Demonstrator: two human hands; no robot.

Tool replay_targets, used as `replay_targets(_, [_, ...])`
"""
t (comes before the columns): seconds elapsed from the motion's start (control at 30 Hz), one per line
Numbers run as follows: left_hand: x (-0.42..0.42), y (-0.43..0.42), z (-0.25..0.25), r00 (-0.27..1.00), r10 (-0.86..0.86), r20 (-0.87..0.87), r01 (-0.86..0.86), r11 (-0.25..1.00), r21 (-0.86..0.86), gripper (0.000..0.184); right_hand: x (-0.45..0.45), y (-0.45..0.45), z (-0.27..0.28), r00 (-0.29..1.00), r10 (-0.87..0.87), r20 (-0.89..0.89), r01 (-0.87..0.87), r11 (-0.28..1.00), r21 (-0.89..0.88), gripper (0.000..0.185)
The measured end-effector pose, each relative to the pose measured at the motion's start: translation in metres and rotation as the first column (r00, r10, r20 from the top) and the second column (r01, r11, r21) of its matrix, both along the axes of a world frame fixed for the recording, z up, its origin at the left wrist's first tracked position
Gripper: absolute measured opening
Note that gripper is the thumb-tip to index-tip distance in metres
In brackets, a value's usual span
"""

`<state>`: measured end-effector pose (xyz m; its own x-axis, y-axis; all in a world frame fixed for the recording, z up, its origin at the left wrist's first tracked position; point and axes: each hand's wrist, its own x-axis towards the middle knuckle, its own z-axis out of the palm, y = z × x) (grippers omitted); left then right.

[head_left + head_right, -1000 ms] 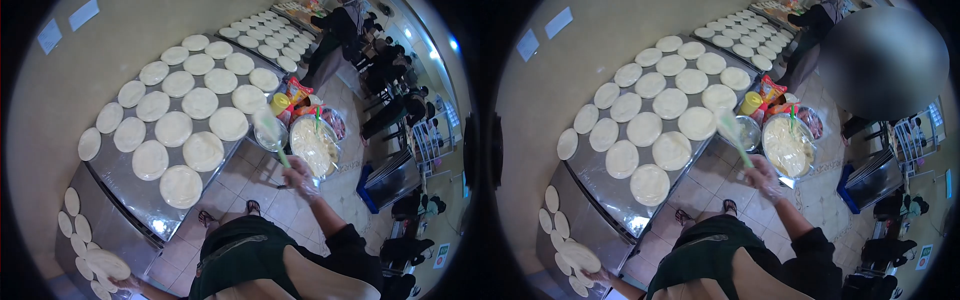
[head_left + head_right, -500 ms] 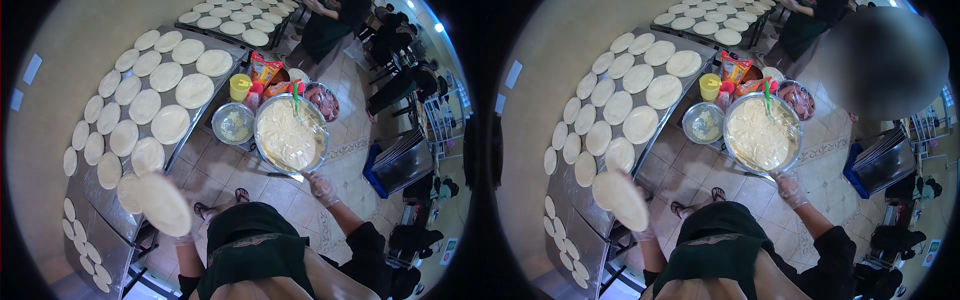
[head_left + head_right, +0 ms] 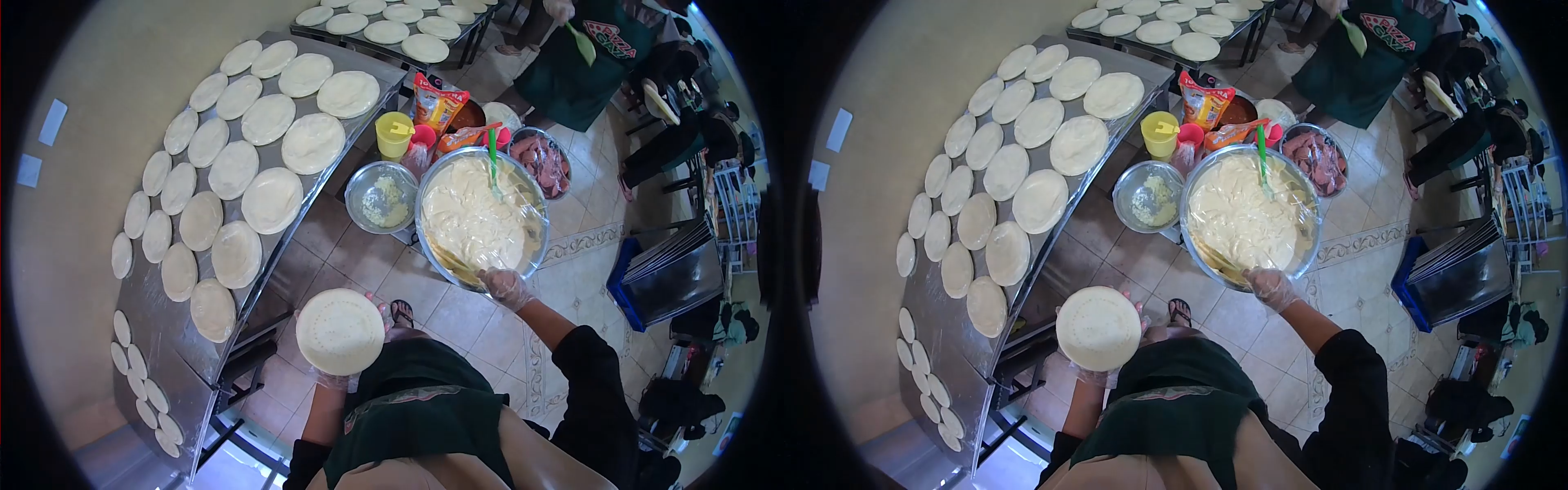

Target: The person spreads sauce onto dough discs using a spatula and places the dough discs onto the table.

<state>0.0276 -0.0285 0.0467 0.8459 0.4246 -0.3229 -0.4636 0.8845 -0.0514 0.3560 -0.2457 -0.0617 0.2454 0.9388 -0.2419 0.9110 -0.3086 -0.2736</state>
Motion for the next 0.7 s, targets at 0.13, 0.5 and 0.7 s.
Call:
replay_targets(0.13, [0.002, 0.001, -0.018, 1.000, 0.021, -0.016, -0.021, 1.000, 0.005, 0.089, -0.005, -0.005, -0.007, 0.945, -0.221, -0.242, 0.221, 0.975, -0.028, 0.023])
replay_targets(0.5, [0.009, 0.018, -0.075, 0.997, -0.027, -0.078, 0.036, 0.992, 0.121, 0.091, 0.020, -0.012, 0.021, -0.129, -0.672, -0.729, 0.459, 0.612, -0.645, 0.022])
replay_targets(0.7, [0.023, 0.017, -0.078, 1.000, -0.030, -0.008, 0.030, 0.999, 0.016, 0.091, 0.020, -0.029, 0.018, -0.282, -0.646, -0.709, 0.378, 0.604, -0.701, 0.021])
